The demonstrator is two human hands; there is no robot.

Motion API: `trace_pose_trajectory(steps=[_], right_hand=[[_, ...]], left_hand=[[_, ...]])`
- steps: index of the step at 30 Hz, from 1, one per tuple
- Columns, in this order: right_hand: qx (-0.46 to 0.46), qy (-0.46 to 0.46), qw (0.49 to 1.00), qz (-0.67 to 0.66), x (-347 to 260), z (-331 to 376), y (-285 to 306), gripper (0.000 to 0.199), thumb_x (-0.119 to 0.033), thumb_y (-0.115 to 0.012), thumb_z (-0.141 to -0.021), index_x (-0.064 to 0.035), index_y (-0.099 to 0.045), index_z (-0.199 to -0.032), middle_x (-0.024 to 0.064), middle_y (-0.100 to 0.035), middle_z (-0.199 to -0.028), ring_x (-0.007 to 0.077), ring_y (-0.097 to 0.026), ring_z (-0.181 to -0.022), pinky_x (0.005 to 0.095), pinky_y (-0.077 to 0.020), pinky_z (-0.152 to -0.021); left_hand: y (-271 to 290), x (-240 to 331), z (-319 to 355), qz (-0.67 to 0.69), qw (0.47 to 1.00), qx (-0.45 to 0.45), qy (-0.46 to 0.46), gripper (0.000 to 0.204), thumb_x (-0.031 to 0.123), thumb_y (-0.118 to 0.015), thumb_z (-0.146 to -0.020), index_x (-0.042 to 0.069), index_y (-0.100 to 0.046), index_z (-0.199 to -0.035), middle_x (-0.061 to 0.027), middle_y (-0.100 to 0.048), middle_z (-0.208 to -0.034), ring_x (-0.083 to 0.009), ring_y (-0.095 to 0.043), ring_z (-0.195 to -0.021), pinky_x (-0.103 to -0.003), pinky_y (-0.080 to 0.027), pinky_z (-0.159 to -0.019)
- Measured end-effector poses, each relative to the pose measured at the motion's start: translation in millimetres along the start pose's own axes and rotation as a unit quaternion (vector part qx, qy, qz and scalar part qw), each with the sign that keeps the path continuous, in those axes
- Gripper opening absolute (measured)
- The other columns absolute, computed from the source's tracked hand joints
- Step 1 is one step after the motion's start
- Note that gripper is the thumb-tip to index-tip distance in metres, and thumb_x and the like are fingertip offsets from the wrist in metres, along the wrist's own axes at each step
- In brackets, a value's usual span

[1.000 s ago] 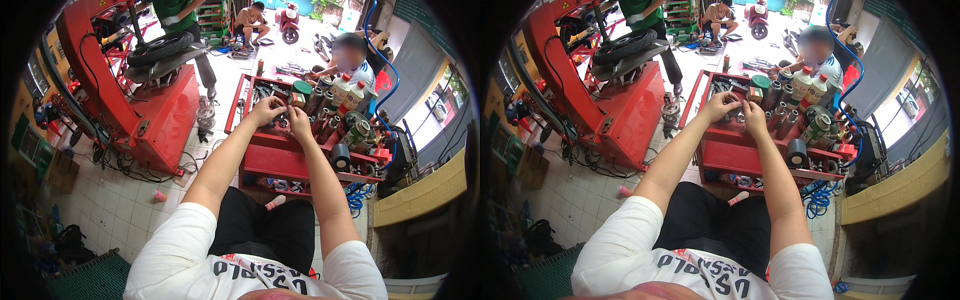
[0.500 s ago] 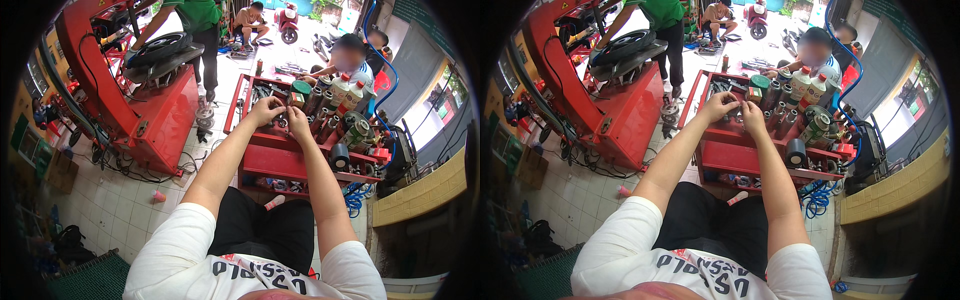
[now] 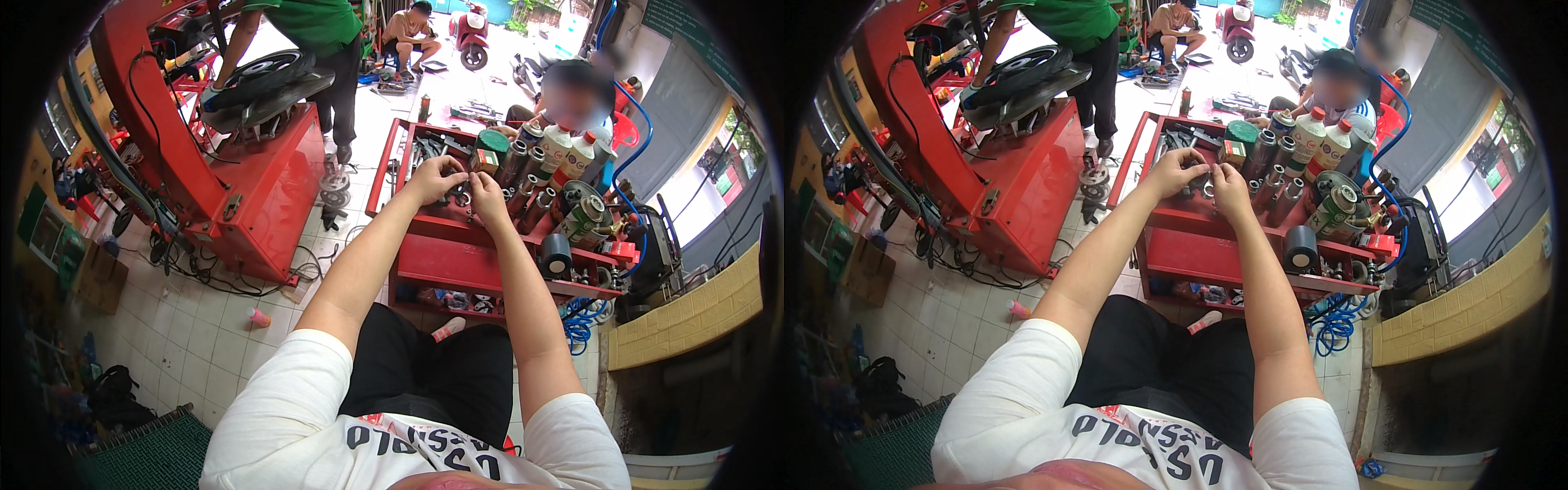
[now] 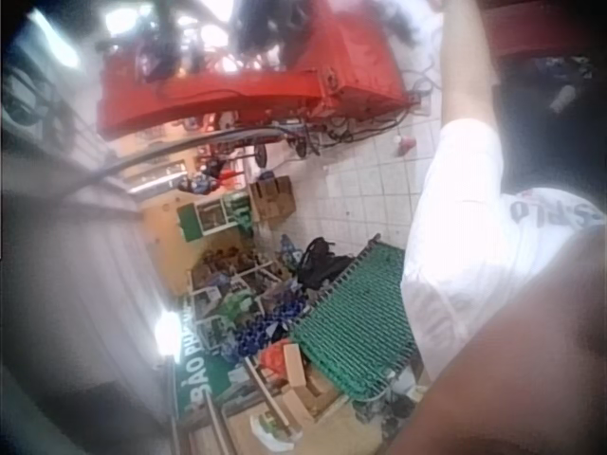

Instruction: The person sits at a red tool cart and repeatedly handles small mechanical components, including a circular metal part and a small cylindrical piece. They pick up, inspect, and place these items back on the cart multiple times without completing a clear assembly.

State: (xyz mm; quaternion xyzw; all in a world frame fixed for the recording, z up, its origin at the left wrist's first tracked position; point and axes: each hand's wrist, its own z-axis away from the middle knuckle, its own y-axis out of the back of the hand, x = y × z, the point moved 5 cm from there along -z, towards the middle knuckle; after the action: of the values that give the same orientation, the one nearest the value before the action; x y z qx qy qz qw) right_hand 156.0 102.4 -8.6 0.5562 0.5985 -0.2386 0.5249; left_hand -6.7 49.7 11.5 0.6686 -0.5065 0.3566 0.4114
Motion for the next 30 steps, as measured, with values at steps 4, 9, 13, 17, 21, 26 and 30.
trace_pose_trajectory(steps=[4,9,13,17,21,26,30], right_hand=[[-0.001,-0.03,0.998,-0.05,2.9,-0.9,0.7,0.041,-0.036,-0.057,-0.107,0.0001,-0.065,-0.091,0.0042,-0.061,-0.071,0.012,-0.056,-0.056,0.0325,-0.0455,-0.05],[-0.023,-0.059,0.998,0.024,12.7,-5.9,5.4,0.04,-0.037,-0.055,-0.108,-0.0012,-0.065,-0.094,0.0029,-0.06,-0.071,0.0114,-0.057,-0.056,0.03,-0.0433,-0.048],[-0.006,-0.021,0.999,-0.037,7.8,-1.9,-3.1,0.047,-0.042,-0.055,-0.107,-0.0001,-0.069,-0.092,0.0025,-0.06,-0.07,0.0109,-0.054,-0.056,0.031,-0.0417,-0.051],[-0.043,-0.08,0.989,-0.119,12.6,-3.3,-1.9,0.046,-0.041,-0.055,-0.108,-0.0004,-0.067,-0.091,0.0014,-0.06,-0.071,0.0109,-0.054,-0.057,0.031,-0.0418,-0.049],[-0.018,-0.049,0.998,-0.043,14.1,-6.8,4.0,0.037,-0.036,-0.055,-0.108,-0.0032,-0.061,-0.093,-0.0003,-0.056,-0.069,0.0105,-0.057,-0.059,0.0282,-0.0414,-0.044],[-0.045,-0.046,0.987,-0.144,-10.1,5.4,-6.6,0.029,-0.034,-0.061,-0.106,-0.0055,-0.059,-0.1,-0.0035,-0.051,-0.064,0.0089,-0.054,-0.055,0.0253,-0.0409,-0.044],[-0.067,-0.127,0.974,-0.175,5.9,1.5,1.7,0.029,-0.033,-0.061,-0.106,-0.0051,-0.059,-0.102,-0.003,-0.051,-0.064,0.0086,-0.05,-0.049,0.0257,-0.0404,-0.043]], left_hand=[[1.1,1.5,1.2,-0.012,1.0,-0.002,0.005,0.025,0.023,-0.08,-0.091,0.002,-0.071,-0.102,-0.0051,-0.073,-0.088,-0.0101,-0.067,-0.08,-0.028,-0.054,-0.073],[-0.2,2.0,0.4,-0.015,1.0,-0.011,0.005,0.026,0.023,-0.079,-0.092,0.002,-0.071,-0.104,-0.0046,-0.073,-0.089,-0.0101,-0.067,-0.081,-0.028,-0.054,-0.075],[2.1,-1.7,-1.4,-0.025,1.0,-0.007,-0.005,0.025,0.023,-0.078,-0.093,0.002,-0.07,-0.105,-0.0044,-0.072,-0.09,-0.0104,-0.067,-0.082,-0.027,-0.054,-0.076],[2.5,0.8,-0.6,-0.023,1.0,0.0,-0.011,0.025,0.022,-0.077,-0.093,0.002,-0.07,-0.106,-0.0044,-0.073,-0.091,-0.0103,-0.067,-0.083,-0.027,-0.054,-0.076],[-1.8,0.3,-2.7,-0.024,1.0,-0.008,-0.012,0.024,0.021,-0.076,-0.094,0.002,-0.07,-0.106,-0.0043,-0.073,-0.093,-0.0099,-0.068,-0.084,-0.027,-0.054,-0.076],[5.0,-4.9,-2.4,-0.009,1.0,0.008,-0.005,0.026,0.024,-0.079,-0.091,0.002,-0.073,-0.104,-0.0067,-0.075,-0.093,-0.0128,-0.069,-0.086,-0.029,-0.056,-0.079],[0.3,0.9,-1.8,-0.027,1.0,0.01,-0.004,0.027,0.025,-0.079,-0.091,0.002,-0.073,-0.105,-0.0072,-0.075,-0.094,-0.0134,-0.069,-0.088,-0.03,-0.055,-0.081]])
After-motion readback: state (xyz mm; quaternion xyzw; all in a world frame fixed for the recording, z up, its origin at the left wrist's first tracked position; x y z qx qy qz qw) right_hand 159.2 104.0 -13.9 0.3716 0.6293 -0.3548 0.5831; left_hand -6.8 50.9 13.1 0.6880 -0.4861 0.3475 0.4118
